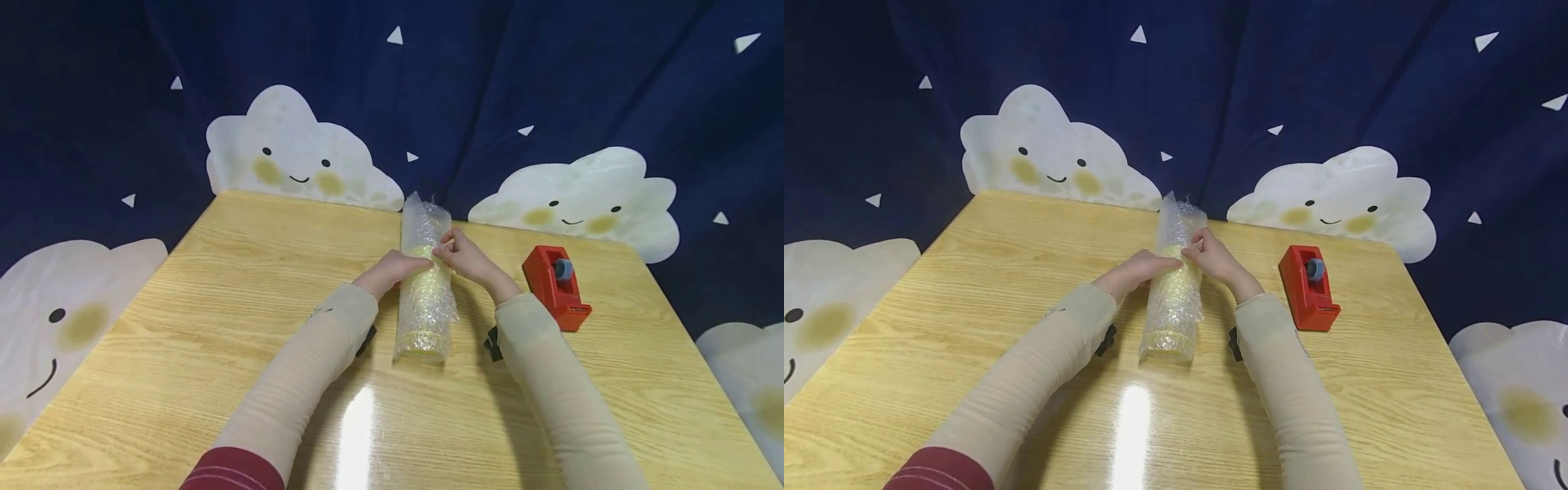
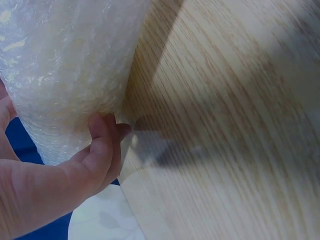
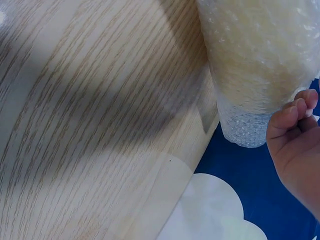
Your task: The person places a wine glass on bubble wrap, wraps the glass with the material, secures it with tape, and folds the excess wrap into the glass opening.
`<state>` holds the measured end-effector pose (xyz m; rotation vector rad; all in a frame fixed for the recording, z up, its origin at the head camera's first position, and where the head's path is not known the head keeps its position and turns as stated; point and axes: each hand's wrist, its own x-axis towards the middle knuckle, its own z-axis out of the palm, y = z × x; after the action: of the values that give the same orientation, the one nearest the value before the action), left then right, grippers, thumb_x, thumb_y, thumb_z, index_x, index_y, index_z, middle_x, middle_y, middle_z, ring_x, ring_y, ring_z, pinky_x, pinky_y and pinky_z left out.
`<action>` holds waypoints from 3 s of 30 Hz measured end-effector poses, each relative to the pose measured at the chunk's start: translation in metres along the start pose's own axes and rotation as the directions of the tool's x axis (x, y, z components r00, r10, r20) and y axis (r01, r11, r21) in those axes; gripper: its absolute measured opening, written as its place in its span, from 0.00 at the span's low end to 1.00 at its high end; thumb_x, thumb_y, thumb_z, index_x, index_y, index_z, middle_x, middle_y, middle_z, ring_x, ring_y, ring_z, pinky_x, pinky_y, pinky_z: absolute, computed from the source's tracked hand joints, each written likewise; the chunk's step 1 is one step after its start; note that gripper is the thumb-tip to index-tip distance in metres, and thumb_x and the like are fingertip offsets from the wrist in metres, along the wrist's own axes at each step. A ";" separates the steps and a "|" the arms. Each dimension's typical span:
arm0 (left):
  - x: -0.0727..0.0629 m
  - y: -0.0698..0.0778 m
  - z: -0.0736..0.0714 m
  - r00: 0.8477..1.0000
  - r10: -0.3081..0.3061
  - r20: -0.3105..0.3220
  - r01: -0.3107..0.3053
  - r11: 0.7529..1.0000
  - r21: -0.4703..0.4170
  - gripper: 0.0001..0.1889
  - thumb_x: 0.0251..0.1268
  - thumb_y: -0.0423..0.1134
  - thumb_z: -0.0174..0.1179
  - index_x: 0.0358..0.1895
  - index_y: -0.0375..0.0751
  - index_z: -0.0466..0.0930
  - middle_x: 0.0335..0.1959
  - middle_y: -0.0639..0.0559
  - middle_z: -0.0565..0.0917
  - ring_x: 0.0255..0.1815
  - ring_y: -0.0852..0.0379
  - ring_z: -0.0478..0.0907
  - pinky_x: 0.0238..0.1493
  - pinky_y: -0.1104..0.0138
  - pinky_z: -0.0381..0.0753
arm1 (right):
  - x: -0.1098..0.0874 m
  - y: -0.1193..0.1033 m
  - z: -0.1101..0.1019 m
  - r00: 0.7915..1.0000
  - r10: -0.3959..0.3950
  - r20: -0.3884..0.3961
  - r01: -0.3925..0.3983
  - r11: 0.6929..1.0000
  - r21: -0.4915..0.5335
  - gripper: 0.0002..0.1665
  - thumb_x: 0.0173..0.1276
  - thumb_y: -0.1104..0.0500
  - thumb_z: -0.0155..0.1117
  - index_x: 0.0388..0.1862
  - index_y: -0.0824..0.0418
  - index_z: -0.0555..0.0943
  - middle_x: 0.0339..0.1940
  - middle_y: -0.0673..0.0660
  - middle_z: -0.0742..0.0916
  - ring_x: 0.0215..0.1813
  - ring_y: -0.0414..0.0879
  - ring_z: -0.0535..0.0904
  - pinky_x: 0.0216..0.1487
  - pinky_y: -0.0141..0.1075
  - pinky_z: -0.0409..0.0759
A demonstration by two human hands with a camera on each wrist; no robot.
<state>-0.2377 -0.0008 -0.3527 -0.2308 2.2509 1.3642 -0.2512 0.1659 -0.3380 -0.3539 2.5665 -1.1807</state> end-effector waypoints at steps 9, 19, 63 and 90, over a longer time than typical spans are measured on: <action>0.002 -0.001 0.000 1.000 -0.006 -0.002 0.006 1.000 -0.008 0.45 0.55 0.56 0.61 0.69 0.32 0.55 0.63 0.43 0.67 0.43 0.54 0.67 0.51 0.64 0.72 | 0.001 -0.001 0.000 0.999 0.028 -0.017 -0.028 0.998 -0.051 0.22 0.70 0.58 0.54 0.54 0.69 0.60 0.24 0.51 0.71 0.25 0.40 0.66 0.29 0.30 0.67; 0.000 0.000 -0.001 1.000 -0.015 0.015 0.015 1.000 -0.005 0.46 0.55 0.56 0.60 0.70 0.32 0.51 0.68 0.42 0.63 0.51 0.52 0.67 0.57 0.62 0.71 | 0.002 -0.003 0.000 0.990 0.137 -0.043 -0.141 0.985 -0.103 0.26 0.68 0.52 0.57 0.53 0.69 0.62 0.32 0.56 0.75 0.34 0.47 0.72 0.32 0.31 0.69; -0.001 -0.001 -0.001 1.000 -0.005 0.024 0.006 0.999 -0.048 0.47 0.56 0.54 0.61 0.71 0.31 0.49 0.71 0.41 0.60 0.64 0.49 0.66 0.63 0.60 0.69 | 0.000 0.014 -0.005 0.936 0.349 0.042 -0.351 0.928 0.121 0.32 0.69 0.50 0.55 0.59 0.69 0.57 0.26 0.49 0.75 0.23 0.38 0.68 0.26 0.31 0.67; 0.000 -0.002 0.000 0.999 0.018 0.027 -0.016 0.998 -0.067 0.50 0.55 0.53 0.62 0.72 0.29 0.45 0.73 0.38 0.55 0.67 0.48 0.62 0.67 0.61 0.64 | -0.007 0.042 -0.008 0.908 0.334 0.252 -0.407 0.844 0.348 0.32 0.74 0.50 0.48 0.67 0.70 0.62 0.28 0.42 0.82 0.31 0.33 0.79 0.39 0.27 0.78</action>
<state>-0.2371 -0.0021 -0.3543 -0.2151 2.1912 1.4445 -0.2520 0.1998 -0.3640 0.1248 2.0463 -1.3928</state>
